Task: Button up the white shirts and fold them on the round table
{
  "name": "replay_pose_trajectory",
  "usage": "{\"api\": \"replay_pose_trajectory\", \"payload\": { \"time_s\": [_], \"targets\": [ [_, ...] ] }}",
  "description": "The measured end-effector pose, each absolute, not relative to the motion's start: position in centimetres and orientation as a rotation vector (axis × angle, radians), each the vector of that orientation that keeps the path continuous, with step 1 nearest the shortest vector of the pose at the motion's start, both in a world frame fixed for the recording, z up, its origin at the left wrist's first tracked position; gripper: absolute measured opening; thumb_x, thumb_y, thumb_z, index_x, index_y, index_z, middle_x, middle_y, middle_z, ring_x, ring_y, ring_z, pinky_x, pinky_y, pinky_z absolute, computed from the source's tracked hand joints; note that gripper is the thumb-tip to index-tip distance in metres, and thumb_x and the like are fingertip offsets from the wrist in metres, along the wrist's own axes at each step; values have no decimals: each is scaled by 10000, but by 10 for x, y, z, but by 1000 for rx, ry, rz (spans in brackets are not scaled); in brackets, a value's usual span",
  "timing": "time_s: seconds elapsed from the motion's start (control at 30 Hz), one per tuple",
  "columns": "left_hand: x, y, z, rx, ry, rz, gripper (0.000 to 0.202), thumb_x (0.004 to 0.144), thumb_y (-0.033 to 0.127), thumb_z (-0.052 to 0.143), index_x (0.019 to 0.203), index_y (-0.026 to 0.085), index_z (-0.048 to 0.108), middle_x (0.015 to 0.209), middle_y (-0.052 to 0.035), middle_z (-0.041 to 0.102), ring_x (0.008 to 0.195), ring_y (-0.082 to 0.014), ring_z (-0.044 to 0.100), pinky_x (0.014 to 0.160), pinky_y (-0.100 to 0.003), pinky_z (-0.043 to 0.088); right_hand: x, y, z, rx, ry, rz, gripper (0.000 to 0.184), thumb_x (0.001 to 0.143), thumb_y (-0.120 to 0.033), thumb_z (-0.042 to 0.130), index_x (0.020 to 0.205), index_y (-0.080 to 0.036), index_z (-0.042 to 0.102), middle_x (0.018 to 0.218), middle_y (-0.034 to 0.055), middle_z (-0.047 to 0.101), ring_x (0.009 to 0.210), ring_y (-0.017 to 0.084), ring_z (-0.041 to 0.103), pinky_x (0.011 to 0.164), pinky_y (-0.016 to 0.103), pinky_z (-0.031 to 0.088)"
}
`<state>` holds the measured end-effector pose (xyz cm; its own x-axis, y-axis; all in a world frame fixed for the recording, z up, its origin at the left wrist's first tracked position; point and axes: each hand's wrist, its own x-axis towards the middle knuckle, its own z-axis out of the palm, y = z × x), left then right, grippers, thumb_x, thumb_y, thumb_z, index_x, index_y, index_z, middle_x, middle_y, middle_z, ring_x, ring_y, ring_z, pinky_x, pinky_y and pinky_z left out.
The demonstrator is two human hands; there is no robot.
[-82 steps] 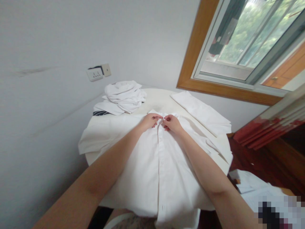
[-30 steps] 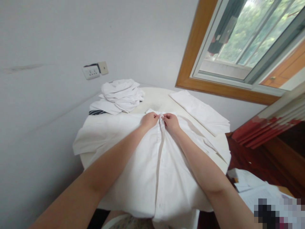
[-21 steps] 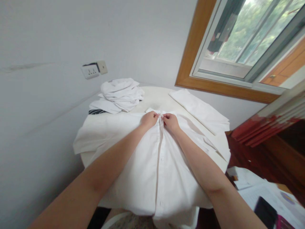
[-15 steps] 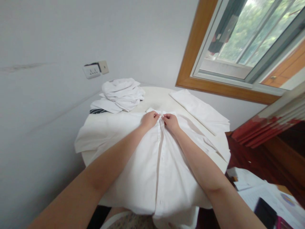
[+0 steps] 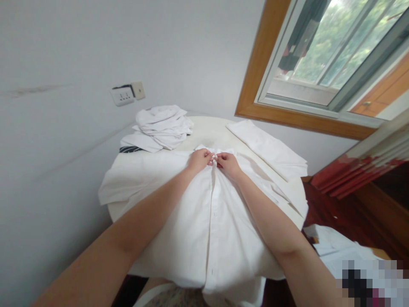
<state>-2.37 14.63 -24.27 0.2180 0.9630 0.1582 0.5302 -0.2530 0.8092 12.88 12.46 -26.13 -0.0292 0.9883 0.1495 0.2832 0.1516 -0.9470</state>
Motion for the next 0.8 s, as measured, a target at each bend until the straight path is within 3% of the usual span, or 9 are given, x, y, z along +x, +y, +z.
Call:
{"api": "replay_pose_trajectory", "payload": {
  "time_s": [0.27, 0.5, 0.8],
  "targets": [
    [-23, 146, -239, 1765, 1334, 903, 181, 883, 290, 535, 802, 150, 618, 786, -21, 712, 599, -88, 634, 534, -165, 428, 128, 118, -255, -1353, -1707, 674, 240, 755, -267, 540, 841, -157, 736, 601, -1, 619, 551, 117, 525, 561, 222, 400],
    [-22, 151, -247, 1877, 1403, 885, 190, 872, 317, 527, 836, 171, 644, 793, -14, 721, 657, -111, 662, 600, -191, 449, 131, 122, -260, -1235, -1490, 934, 286, 727, -361, 574, 832, -138, 720, 633, -3, 615, 512, 92, 472, 526, 213, 401],
    [-22, 153, -249, 1922, 1508, 896, 215, 869, 346, 528, 831, 178, 656, 754, -14, 717, 673, -120, 649, 629, -204, 444, 133, 117, -255, -1174, -1499, 1050, 284, 734, -372, 611, 878, -148, 710, 671, 0, 633, 579, 96, 539, 587, 213, 465]
  ]
}}
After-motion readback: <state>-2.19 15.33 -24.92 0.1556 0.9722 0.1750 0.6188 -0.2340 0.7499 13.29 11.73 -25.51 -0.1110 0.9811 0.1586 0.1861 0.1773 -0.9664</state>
